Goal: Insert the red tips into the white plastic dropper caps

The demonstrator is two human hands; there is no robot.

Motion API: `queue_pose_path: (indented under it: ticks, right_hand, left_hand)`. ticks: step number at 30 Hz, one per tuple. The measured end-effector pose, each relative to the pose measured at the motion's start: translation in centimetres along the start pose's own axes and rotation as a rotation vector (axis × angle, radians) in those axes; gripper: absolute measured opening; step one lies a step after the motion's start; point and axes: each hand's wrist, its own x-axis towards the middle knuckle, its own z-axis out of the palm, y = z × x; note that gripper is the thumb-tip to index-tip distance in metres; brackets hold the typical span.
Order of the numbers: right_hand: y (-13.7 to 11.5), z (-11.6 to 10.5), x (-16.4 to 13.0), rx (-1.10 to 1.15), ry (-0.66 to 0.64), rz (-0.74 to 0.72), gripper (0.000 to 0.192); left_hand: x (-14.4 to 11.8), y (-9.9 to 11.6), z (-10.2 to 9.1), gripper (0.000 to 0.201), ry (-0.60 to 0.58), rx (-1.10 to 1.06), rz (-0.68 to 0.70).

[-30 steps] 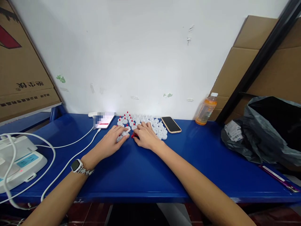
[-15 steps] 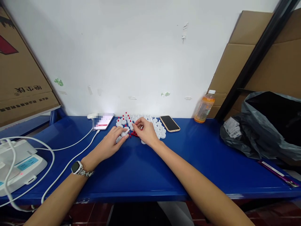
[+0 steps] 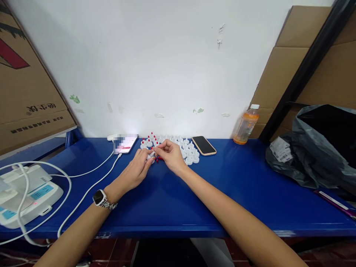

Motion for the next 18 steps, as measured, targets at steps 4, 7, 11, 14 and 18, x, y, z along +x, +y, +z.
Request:
queue_pose_path:
  ticks: [4, 7, 11, 14, 18]
  right_hand:
    - [0.4, 0.3, -0.2, -0.039, 0.028, -0.019, 0.039]
    - [0.8, 0.9, -0.7, -0.036, 0.063, -0.055, 0.034]
    - [0.9, 2.0, -1.3, -0.016, 0.186, -0.145, 0.025]
    - [0.8, 2.3, -1.4, -0.011, 0.179, -0.155, 0.025]
    - [0.8, 2.2, -1.6, -0.028, 0.151, -0.139, 0.026]
  left_hand:
    - [-0.1, 0.2, 0.1, 0.027, 0.008, 0.004, 0.013]
    - [-0.1, 0.6, 0.2, 0.027, 0.024, 0.0, 0.008]
    - [0.1, 1.2, 0.4, 0.026, 0.08, -0.027, -0.022]
    - [0.1, 1.4, 0.4, 0.026, 0.095, -0.052, -0.033]
    - [-0.1, 1.3, 0.5, 0.026, 0.093, -0.035, 0.001]
